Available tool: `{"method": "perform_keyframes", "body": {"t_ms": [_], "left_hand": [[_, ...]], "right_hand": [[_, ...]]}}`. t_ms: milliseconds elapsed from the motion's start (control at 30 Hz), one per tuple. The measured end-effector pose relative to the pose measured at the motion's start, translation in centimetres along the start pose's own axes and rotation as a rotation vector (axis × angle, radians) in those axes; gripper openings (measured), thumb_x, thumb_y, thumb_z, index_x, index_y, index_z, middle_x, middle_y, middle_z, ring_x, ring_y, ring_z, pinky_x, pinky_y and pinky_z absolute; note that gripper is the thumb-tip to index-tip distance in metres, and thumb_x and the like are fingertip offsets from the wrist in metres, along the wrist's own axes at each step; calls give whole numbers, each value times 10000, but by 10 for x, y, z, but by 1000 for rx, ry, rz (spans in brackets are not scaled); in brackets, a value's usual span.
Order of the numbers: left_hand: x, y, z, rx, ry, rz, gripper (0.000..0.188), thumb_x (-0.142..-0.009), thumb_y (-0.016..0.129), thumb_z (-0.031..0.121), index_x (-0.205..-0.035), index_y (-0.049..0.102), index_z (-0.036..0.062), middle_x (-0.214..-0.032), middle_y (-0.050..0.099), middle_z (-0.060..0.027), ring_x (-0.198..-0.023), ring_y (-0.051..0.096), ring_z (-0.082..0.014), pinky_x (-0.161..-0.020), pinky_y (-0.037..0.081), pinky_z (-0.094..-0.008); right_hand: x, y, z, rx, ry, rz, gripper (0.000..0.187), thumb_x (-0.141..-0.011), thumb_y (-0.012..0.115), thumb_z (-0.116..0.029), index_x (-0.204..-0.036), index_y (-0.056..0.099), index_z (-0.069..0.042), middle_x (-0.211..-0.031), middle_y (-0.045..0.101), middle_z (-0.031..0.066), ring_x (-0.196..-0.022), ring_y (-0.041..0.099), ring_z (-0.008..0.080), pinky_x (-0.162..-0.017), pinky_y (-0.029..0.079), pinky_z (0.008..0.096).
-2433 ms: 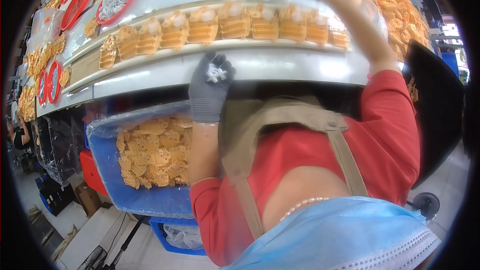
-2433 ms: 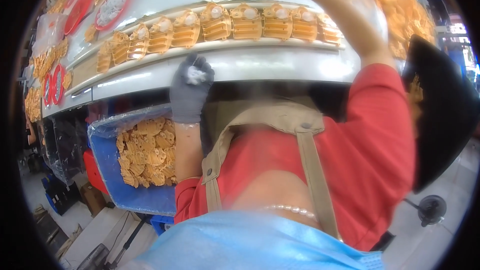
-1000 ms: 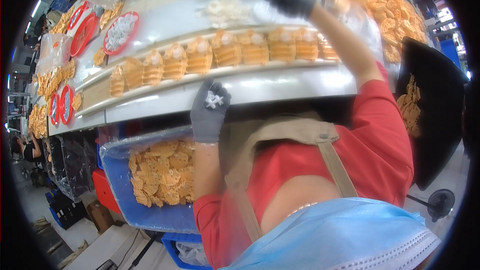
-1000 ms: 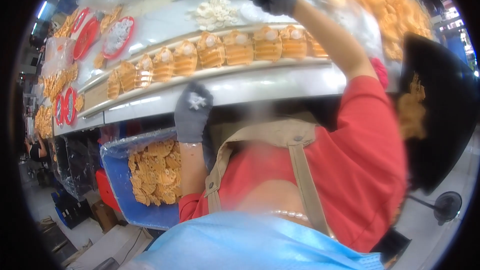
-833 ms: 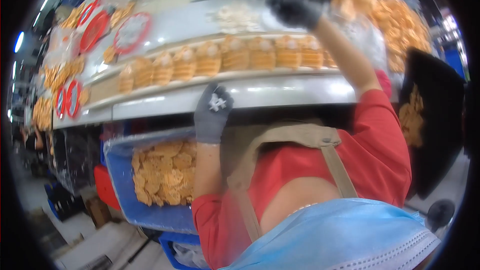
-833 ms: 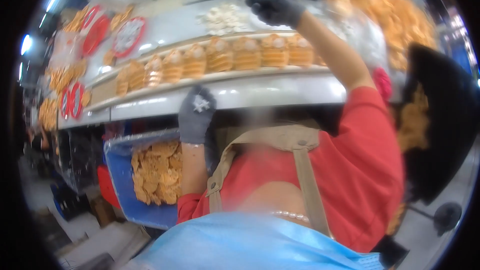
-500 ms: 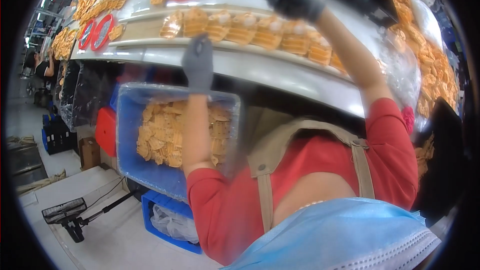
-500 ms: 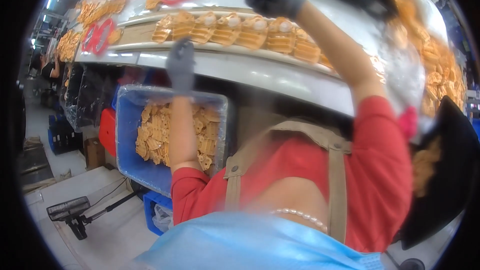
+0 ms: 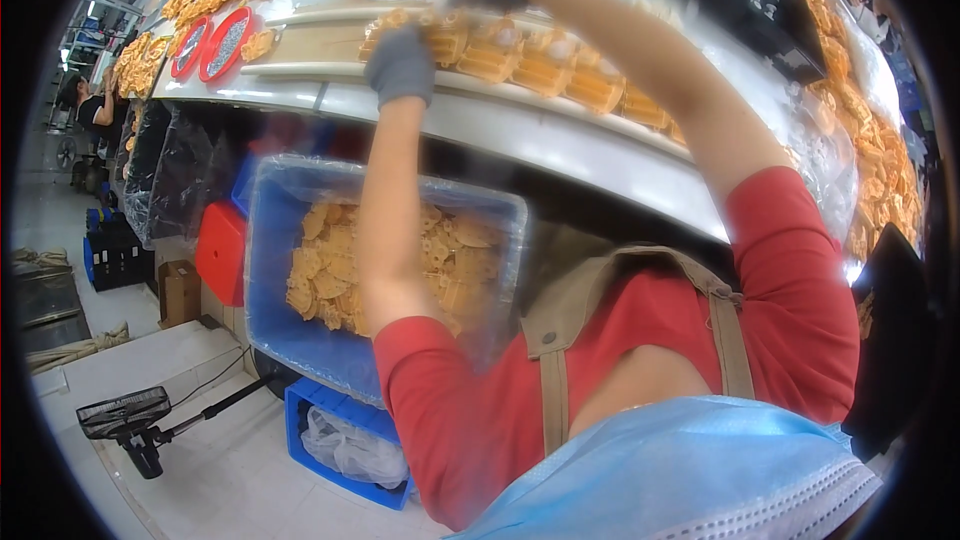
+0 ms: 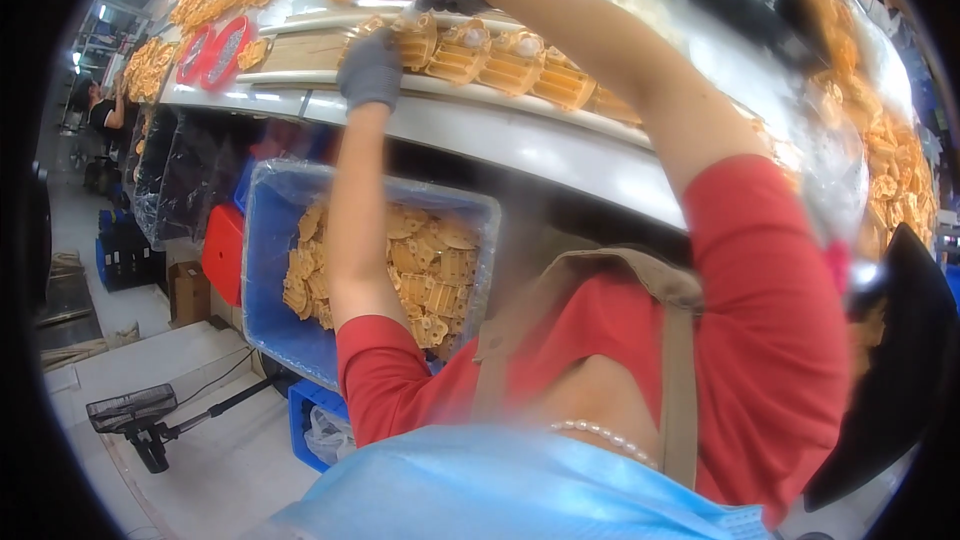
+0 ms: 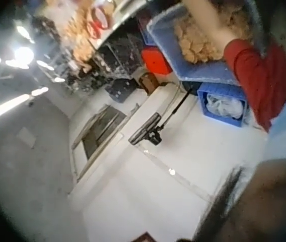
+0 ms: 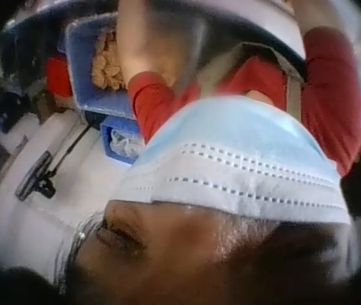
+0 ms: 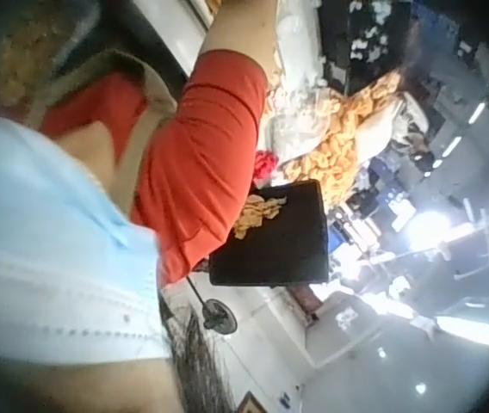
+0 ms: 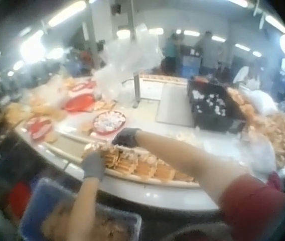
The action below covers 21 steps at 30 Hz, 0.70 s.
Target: The person places waffle-like snacks into plastic trays and applies decorative stickers to them by hand.
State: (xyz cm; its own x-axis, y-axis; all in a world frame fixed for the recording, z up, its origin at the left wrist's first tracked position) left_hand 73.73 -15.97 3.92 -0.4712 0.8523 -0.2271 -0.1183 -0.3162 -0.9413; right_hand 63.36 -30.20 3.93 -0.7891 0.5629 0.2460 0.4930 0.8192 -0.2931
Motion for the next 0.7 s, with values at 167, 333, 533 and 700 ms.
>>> {"method": "perform_keyframes", "body": {"t_ms": [167, 333, 533, 700], "left_hand": [[-2, 0, -9, 55, 50, 7, 260, -823, 530, 257, -1039, 652, 179, -991, 636, -149, -930, 606, -331, -794, 478, -435], [8, -4, -6, 180, 34, 84, 218, -825, 524, 193, -998, 647, 141, -960, 630, -131, -908, 604, -317, -779, 484, -430], [24, -8, -17, 324, 11, 149, 260, -821, 546, 240, -1032, 637, 117, -956, 638, -136, -895, 605, -317, -781, 472, -416], [29, 5, -32, 857, -9, 328, 283, -825, 575, 192, -1072, 618, 61, -780, 641, -100, -751, 606, -225, -691, 477, -313]], "right_hand": [[-56, 1, 29, -102, 167, -47, 109, -755, 687, -127, -738, 582, -102, -709, 518, -8, -640, 433, 100, -563, 354, 239], [-67, -9, 41, -99, 207, -118, 117, -728, 692, -104, -710, 576, -98, -684, 510, -3, -613, 423, 101, -538, 327, 253], [-53, 5, 19, 210, 231, -134, 206, -716, 699, -179, -636, 524, -108, -623, 458, -9, -547, 354, 105, -505, 287, 263], [-53, 9, 14, 256, 232, -54, 217, -707, 698, -202, -635, 516, -107, -626, 457, -6, -558, 356, 102, -506, 286, 281]]}}
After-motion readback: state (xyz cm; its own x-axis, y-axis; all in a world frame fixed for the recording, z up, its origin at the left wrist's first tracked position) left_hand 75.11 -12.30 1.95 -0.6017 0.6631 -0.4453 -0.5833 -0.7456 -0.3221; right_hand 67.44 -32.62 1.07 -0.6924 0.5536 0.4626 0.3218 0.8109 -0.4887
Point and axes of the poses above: each hand's wrist, its own x-axis away from the middle knuckle, its own y-axis out of the palm, z = x × y, the point moved 4 cm from there along -x, towards the middle knuckle
